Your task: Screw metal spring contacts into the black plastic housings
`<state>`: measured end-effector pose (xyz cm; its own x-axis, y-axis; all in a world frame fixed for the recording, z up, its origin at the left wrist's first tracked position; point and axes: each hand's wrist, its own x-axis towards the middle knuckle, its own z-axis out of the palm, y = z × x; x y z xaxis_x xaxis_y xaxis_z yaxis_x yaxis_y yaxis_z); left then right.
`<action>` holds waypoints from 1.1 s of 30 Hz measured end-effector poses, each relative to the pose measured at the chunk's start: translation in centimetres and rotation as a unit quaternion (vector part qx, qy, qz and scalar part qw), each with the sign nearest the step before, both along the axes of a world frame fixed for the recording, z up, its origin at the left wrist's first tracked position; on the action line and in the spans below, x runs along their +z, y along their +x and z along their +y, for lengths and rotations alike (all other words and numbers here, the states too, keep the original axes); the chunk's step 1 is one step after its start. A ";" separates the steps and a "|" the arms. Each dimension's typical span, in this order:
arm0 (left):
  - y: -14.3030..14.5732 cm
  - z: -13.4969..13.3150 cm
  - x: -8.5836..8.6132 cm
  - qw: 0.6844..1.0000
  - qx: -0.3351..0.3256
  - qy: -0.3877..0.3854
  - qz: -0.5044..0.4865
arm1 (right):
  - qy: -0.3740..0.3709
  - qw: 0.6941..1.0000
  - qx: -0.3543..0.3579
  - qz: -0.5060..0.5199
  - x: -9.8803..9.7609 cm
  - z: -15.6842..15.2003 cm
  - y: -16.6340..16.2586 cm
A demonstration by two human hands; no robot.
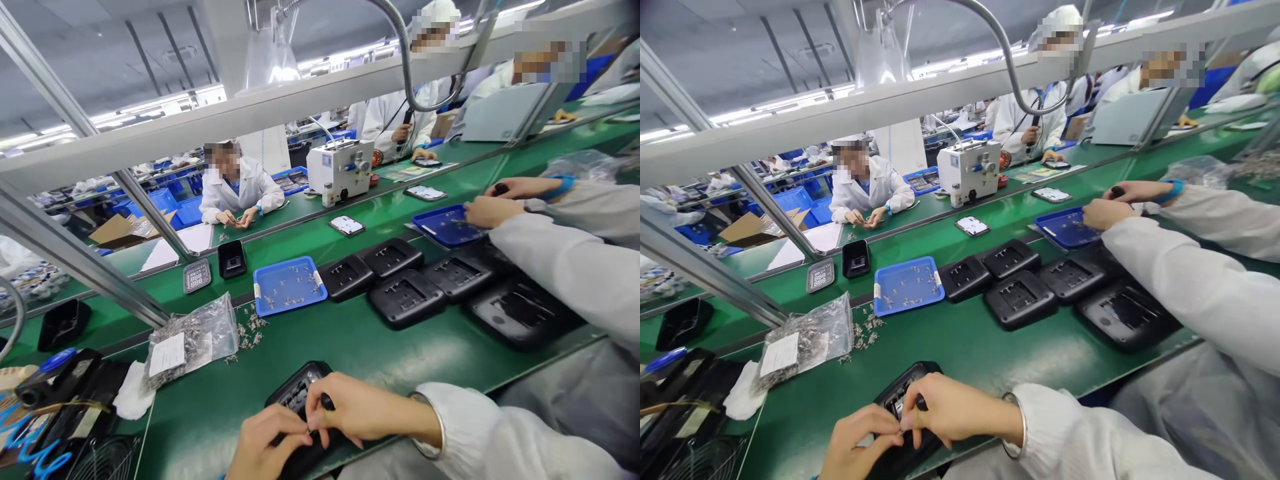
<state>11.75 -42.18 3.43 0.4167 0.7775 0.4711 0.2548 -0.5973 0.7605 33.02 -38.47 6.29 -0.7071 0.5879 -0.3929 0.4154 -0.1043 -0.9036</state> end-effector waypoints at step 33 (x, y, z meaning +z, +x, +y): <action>2.2 2.7 -3.8 0.978 0.112 -0.131 0.121 | 0.561 0.807 -0.049 -0.175 -5.8 -7.9 -1.2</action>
